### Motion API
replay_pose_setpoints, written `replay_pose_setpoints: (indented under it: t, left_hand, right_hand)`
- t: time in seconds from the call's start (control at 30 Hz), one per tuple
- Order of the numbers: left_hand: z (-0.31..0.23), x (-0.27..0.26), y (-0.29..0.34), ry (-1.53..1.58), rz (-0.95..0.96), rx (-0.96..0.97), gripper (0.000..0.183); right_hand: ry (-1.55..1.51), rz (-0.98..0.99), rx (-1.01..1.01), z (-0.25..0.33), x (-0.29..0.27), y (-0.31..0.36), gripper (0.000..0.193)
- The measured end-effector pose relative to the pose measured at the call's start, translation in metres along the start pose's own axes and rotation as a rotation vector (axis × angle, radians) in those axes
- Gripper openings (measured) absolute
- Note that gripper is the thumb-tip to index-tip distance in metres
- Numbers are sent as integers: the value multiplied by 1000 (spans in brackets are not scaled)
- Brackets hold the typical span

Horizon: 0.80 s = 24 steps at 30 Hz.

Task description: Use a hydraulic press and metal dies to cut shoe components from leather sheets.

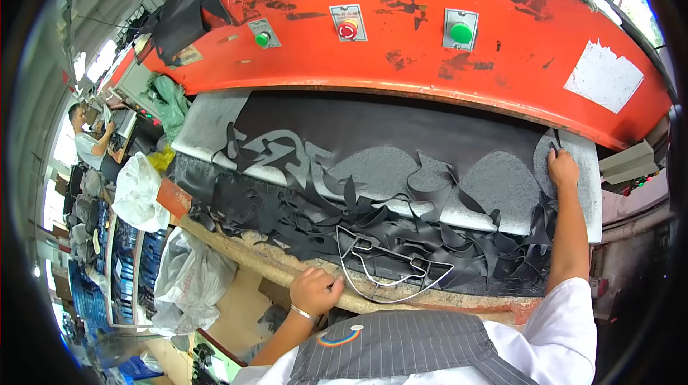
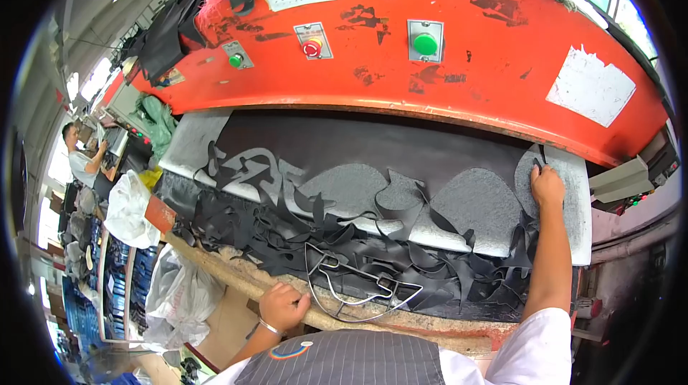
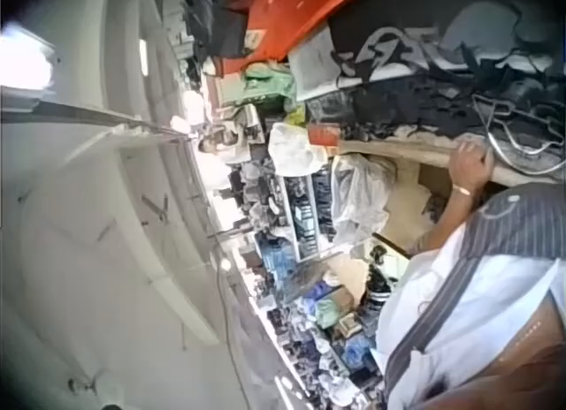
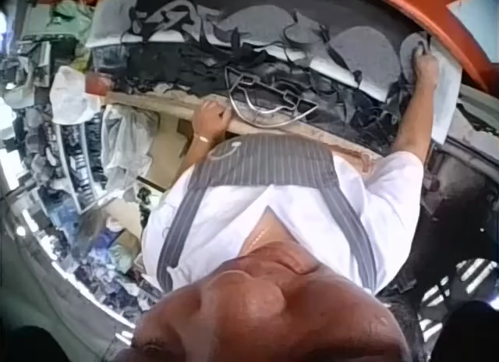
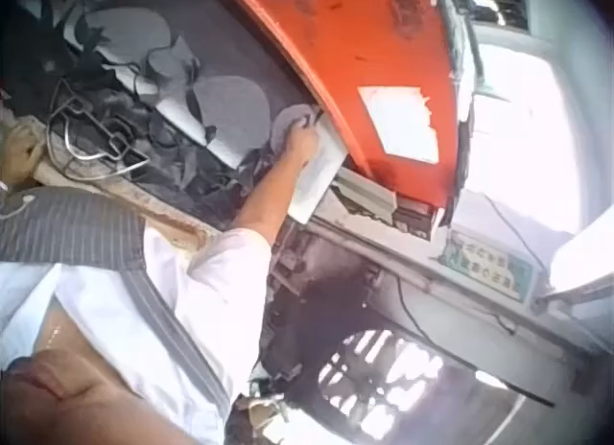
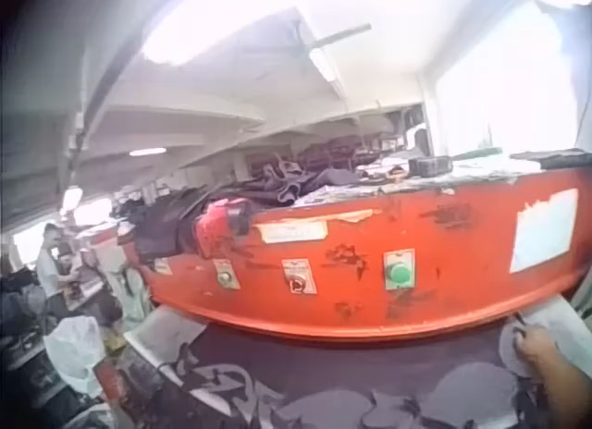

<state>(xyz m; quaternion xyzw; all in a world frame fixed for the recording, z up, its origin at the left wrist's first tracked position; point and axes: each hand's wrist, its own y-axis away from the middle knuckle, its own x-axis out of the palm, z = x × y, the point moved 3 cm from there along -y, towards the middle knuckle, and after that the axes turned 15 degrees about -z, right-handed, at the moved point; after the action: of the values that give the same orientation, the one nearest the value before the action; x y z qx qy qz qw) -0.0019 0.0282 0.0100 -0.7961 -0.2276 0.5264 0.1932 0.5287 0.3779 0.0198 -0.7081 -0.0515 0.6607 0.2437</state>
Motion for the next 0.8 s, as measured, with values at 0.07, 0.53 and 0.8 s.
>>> replay_pose_setpoints:
  t: [0.07,0.53,0.8]
  left_hand:
    - [-4,-6,-3,-2,-13,-17,22]
    - [104,8,-106,256,101,28,25]
    - [363,35,-241,-238,-142,188,34]
  right_hand:
    - [-52,-24,-92,-4,16,-12,47]
    - [-596,83,-545,69,-138,239,30]
    - [-377,385,-573,155,-137,254,53]
